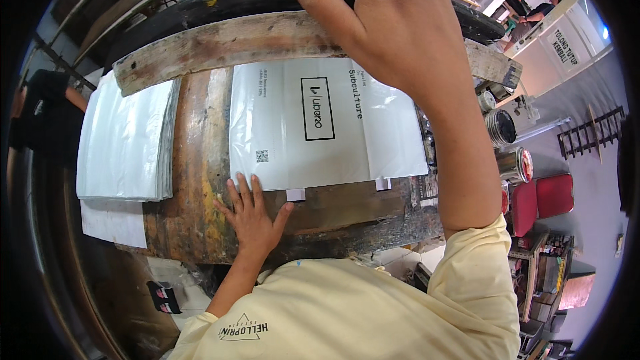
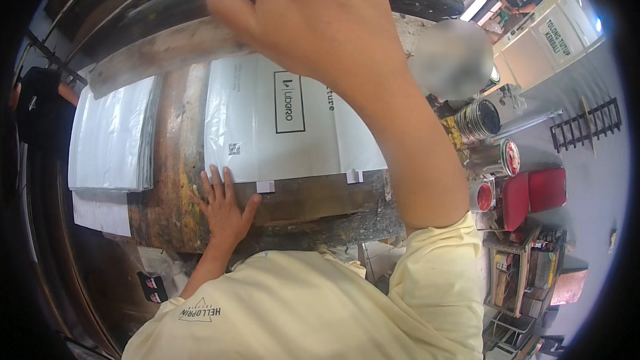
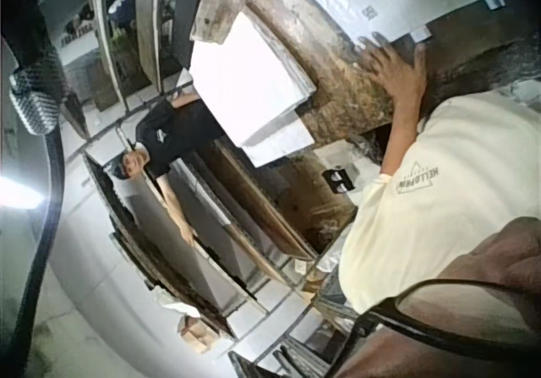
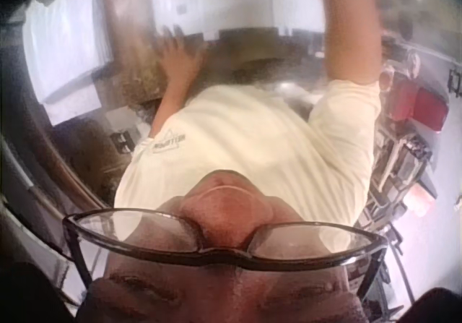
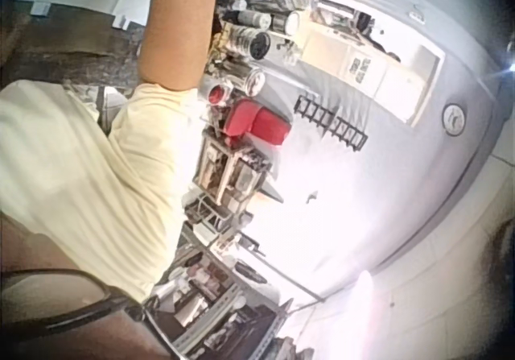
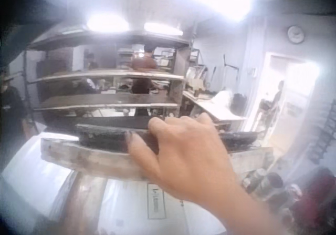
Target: The person performs screen printing on white plastic bags by applying ink with a squeegee across a screen frame and then lifting the frame to reveal the printed design.
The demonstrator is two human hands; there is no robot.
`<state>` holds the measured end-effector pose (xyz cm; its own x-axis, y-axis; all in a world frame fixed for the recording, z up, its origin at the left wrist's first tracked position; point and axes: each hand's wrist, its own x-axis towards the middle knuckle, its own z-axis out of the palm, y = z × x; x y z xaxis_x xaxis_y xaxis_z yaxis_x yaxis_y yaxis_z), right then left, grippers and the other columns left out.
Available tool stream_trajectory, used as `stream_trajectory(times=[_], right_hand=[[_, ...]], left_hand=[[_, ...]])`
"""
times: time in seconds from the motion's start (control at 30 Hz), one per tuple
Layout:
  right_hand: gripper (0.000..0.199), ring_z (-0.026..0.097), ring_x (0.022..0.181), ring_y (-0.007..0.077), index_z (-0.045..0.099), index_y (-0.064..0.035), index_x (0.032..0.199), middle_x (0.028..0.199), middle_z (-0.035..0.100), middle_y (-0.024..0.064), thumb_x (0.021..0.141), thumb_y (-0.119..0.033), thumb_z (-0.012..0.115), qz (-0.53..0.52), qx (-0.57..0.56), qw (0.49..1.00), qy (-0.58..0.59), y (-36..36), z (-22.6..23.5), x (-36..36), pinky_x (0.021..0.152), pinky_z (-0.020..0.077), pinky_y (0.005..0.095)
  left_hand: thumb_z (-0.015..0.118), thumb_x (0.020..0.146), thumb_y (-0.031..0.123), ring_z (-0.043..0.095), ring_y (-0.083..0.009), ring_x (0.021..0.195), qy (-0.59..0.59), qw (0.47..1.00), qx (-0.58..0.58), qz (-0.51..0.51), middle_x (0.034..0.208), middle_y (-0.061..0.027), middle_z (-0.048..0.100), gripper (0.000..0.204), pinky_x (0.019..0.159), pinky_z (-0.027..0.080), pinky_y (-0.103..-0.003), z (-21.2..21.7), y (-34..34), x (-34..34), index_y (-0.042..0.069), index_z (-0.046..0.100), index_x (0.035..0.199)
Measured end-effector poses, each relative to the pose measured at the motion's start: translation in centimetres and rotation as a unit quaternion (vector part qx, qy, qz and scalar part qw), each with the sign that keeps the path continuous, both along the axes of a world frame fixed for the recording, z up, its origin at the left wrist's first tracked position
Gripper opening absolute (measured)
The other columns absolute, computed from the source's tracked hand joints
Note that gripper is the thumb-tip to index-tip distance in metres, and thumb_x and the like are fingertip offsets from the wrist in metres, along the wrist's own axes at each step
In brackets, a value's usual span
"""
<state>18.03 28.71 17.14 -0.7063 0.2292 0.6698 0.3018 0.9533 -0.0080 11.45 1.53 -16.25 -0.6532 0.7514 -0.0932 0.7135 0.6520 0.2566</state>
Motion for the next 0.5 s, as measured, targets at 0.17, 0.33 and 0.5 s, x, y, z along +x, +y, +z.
stream_trajectory(times=[0.17,0.33,0.5], right_hand=[[0.049,0.068,0.076,0.0346,0.069,-0.0012,0.080,0.076,0.070,0.0162,0.104,-0.044,0.061,0.015,0.019,1.000,0.019,0.1,-0.1,-0.6,0.087,0.0466,0.0477],[0.048,0.068,0.077,0.0350,0.069,-0.0011,0.082,0.076,0.070,0.0161,0.103,-0.043,0.062,-0.010,-0.012,1.000,-0.012,0.5,0.0,-0.6,0.088,0.0477,0.0479],[0.041,0.069,0.093,0.0419,0.076,-0.0049,0.104,0.092,0.073,0.0192,0.108,-0.043,0.061,-0.001,0.035,0.999,-0.023,1.2,0.1,-0.9,0.085,0.0497,0.0499]], left_hand=[[0.047,0.102,0.082,0.010,-0.0436,0.169,0.018,0.999,0.049,-0.005,0.176,-0.0281,0.031,0.112,0.123,-0.015,-0.078,1.3,0.8,0.0,-0.008,0.035,0.167],[0.069,0.102,0.057,0.049,-0.0446,0.150,0.084,0.963,0.250,-0.058,0.150,-0.0294,0.062,0.080,0.128,0.020,-0.066,6.3,5.1,-2.5,-0.011,0.061,0.145],[0.079,0.100,0.032,0.073,-0.0386,0.115,0.079,0.920,0.382,-0.036,0.123,-0.0220,0.078,0.044,0.102,0.056,-0.049,11.4,9.4,-5.5,-0.005,0.075,0.124]])
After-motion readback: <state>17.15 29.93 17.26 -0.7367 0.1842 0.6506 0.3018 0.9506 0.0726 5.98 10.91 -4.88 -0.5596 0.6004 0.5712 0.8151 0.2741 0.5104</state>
